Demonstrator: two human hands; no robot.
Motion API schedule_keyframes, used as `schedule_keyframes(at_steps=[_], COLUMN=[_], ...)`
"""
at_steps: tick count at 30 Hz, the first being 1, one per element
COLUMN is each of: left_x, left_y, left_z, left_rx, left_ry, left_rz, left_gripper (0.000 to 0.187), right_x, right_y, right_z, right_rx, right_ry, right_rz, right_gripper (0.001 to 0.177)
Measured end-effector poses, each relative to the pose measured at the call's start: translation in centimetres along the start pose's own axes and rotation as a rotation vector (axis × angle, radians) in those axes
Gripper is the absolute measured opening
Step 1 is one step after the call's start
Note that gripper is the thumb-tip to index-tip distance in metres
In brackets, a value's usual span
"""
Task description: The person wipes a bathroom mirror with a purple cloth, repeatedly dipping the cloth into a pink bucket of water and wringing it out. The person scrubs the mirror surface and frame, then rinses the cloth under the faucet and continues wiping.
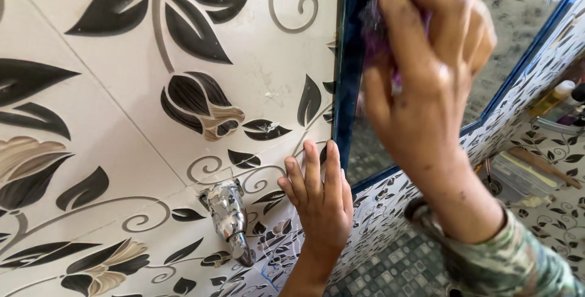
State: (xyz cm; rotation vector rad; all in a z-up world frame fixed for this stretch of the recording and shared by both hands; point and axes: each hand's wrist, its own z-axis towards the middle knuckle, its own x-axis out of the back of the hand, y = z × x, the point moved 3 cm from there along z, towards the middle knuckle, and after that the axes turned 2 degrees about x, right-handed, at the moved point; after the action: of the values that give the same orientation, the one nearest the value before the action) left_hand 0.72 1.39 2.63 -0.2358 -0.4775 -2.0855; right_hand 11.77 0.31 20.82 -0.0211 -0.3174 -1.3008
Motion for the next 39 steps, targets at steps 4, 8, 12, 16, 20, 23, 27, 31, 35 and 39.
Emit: schedule_keyframes(at_steps=[4, 8, 12, 16, 20, 23, 27, 31, 35, 39], left_x=[0.0, -0.3, 0.1, 0.1, -0.7, -1.9, -3.6, -6.5, -8.2, -9.0], left_y=[0.0, 0.1, -0.3, -0.5, -0.8, -0.8, -1.5, -1.8, -2.2, -2.3], left_z=[-0.1, -0.4, -0.4, -0.6, -1.2, -2.1, -4.3, -7.5, -9.2, -9.7], left_rx=[-0.006, -0.012, -0.017, -0.015, -0.013, -0.019, -0.031, -0.023, -0.044, -0.066], left_ry=[-0.017, -0.009, -0.017, -0.012, -0.024, -0.035, -0.068, -0.039, -0.049, -0.050], left_rz=[-0.034, 0.040, 0.008, 0.006, 0.049, 0.084, 0.036, 0.052, 0.083, 0.084], left_gripper=[0.052, 0.053, 0.051, 0.049, 0.047, 0.047, 0.048, 0.048, 0.051, 0.052], right_x=[-0.8, -0.1, -1.0, -0.9, -2.4, -2.1, -3.3, -5.2, -6.4, -7.1], right_y=[-2.5, -3.7, -1.5, 0.7, -0.7, -2.9, -4.2, -4.7, -3.1, 2.8], right_z=[-5.1, -8.7, -4.2, 0.8, -2.8, -10.7, -19.5, -25.6, -28.2, -29.8], right_rx=[-0.058, -0.138, -0.032, 0.010, -0.018, -0.145, -0.339, -0.454, -0.533, -0.624], right_ry=[-0.027, -0.140, 0.020, 0.086, 0.103, -0.016, -0.137, -0.145, -0.145, -0.144], right_rz=[0.065, 0.160, 0.098, 0.100, 0.156, 0.218, 0.300, 0.319, 0.267, 0.119], right_gripper=[0.047, 0.055, 0.052, 0.057, 0.049, 0.052, 0.052, 0.045, 0.047, 0.048])
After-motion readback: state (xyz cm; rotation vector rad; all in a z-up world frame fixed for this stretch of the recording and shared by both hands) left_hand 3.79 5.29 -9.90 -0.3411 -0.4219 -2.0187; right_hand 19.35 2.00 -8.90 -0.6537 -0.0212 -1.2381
